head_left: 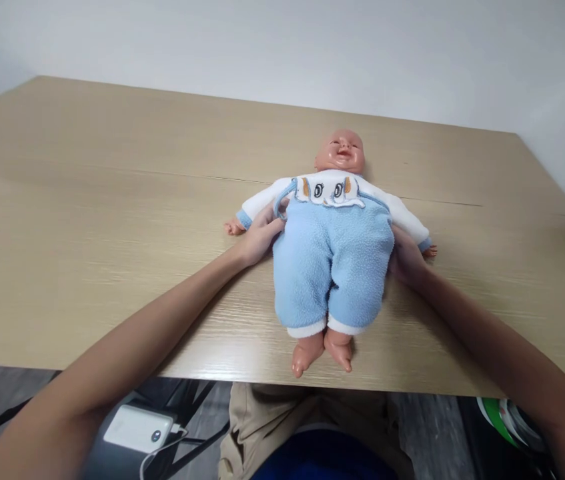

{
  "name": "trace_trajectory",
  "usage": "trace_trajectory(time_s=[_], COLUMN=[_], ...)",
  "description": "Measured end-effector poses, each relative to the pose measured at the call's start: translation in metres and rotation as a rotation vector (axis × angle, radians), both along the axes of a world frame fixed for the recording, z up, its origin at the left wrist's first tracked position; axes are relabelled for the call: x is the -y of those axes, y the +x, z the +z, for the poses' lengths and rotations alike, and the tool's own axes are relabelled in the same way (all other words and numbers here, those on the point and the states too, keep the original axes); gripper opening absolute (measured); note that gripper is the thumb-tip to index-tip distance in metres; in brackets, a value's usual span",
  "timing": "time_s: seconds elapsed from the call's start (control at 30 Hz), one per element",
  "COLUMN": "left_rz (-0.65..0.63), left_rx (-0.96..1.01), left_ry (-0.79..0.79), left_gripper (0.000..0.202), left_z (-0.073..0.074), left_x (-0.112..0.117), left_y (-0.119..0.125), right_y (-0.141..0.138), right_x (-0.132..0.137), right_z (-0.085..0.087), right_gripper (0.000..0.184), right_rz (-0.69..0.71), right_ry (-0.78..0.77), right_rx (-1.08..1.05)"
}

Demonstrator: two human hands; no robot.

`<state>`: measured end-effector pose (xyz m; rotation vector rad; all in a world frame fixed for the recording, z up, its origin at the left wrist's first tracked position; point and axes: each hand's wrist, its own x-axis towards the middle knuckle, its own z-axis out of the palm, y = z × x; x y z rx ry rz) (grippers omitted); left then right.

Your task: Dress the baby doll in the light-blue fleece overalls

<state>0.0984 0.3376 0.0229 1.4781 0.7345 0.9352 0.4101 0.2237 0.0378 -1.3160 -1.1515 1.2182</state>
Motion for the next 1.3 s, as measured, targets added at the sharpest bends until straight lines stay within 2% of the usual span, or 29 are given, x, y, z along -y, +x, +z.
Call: trace_trajectory(time_s=[0.1,0.2,0.33,0.47,0.57,0.7,0.8,0.9,1.0,1.1,1.23,1.3], left_rz=[-0.035,-0.031,0.038,0.062,0.040,0.062,0.060,0.039,0.006,-0.026,0.036,0.072], left_rx=[-0.007,-0.023,0.026,0.095,0.092,0.083,-0.043,-0.295,-0.445,-0.374,-0.075,0.084], left_ry=[0.067,0.099,0.154,0.188,0.174,0.092,0.151,0.308,0.420,0.318,-0.003,-0.148], left_gripper=[0.048,0.047,0.055,0.061,0.066,0.068,0.064,0.059,0.063,0.066,0.071,0.071], left_z=[0.010,0.016,0.020,0.031,0.035,0.028,0.021,0.019,0.021,0.021,0.014,0.010], left_x=[-0.001,-0.003,-0.004,-0.005,-0.010,-0.013,-0.011,-0.009,-0.008,-0.004,0.009,0.015], left_y=[-0.004,-0.007,-0.006,0.008,0.020,0.020,0.005,-0.010,-0.014,-0.008,0.010,0.020], right_y=[-0.003,-0.004,-0.002,-0.006,-0.011,-0.005,0.006,0.012,0.006,-0.006,-0.016,-0.018], right_x=[-0.002,-0.003,0.004,0.008,-0.002,-0.017,-0.015,-0.008,-0.004,-0.002,0.002,0.003], right_z=[0.005,0.004,0.001,0.010,0.019,0.015,0.007,0.004,0.007,0.010,0.012,0.011], right_gripper=[0.022,0.016,0.020,0.018,0.022,0.037,0.048,0.053,0.047,0.038,0.041,0.042], right_rz=[-0.068,-0.104,-0.161,-0.187,-0.182,-0.151,-0.136,-0.122,-0.112,-0.094,-0.167,-0.212], right_ry=[0.022,0.122,0.218,0.321,0.286,0.189,0.166,0.195,0.188,0.119,-0.118,-0.137], right_rx=[-0.085,-0.074,-0.030,0.063,0.146,0.050,0.109,0.264,0.202,0.021,-0.283,-0.328])
